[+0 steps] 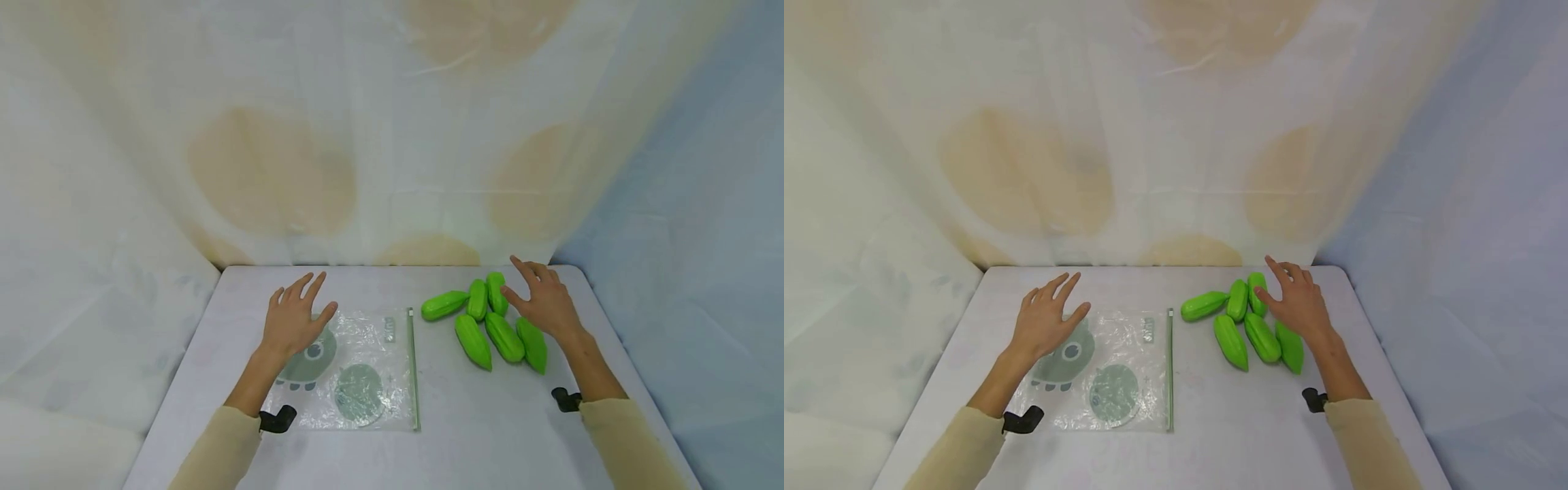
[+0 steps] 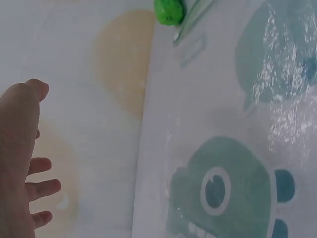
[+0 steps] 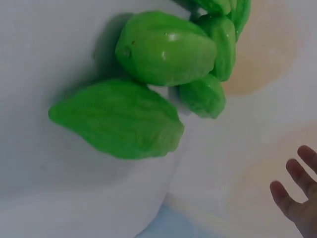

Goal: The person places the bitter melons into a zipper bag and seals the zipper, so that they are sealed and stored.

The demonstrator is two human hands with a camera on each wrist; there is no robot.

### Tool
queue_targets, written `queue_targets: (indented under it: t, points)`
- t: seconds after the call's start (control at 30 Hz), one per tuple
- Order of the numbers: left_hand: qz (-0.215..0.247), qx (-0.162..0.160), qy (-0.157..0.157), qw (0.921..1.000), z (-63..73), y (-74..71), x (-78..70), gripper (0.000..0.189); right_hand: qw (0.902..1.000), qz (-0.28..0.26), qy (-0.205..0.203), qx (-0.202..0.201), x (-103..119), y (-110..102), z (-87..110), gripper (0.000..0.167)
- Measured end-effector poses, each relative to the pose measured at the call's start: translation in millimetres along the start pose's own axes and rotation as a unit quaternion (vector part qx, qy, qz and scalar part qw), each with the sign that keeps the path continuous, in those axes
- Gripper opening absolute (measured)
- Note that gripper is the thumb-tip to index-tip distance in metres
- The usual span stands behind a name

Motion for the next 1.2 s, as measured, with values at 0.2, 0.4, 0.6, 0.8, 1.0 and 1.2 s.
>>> queue_targets:
  t: [0.2,0.4,0.6,0.8,1.0,1.2]
  points:
    - [0.025,-0.001,0.008,0.9997,7.2,14.8,-21.9,0.072,0.9975,-0.061,0.001,0.035,12,14,4.2,0.075]
    - [0.049,-0.007,0.023,0.9985,17.0,33.1,-36.8,0.071,0.9944,-0.089,-0.010,0.057,30,26,8.9,0.073]
    - [0.055,-0.009,0.031,0.9980,22.5,47.0,-42.4,0.069,0.9903,-0.124,-0.015,0.063,44,37,13.4,0.070]
    - [0.062,0.004,0.036,0.9974,24.4,56.7,-47.1,0.067,0.9867,-0.151,-0.021,0.056,55,48,15.0,0.066]
    - [0.071,0.001,0.047,0.9964,24.9,64.6,-53.5,0.067,0.9817,-0.175,-0.024,0.072,69,59,14.2,0.067]
    - [0.076,0.019,0.057,0.9953,26.6,76.3,-62.9,0.068,0.9759,-0.199,-0.042,0.079,80,72,15.9,0.063]
Point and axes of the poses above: each hand's wrist, its own z-axis away from the middle knuckle, its own y-axis out of the palm, x = y × z, the point moved 2 cm from there along -z, towards the middle knuckle, and after that the axes turned 1 degree about -x, right-handed, at the moved point
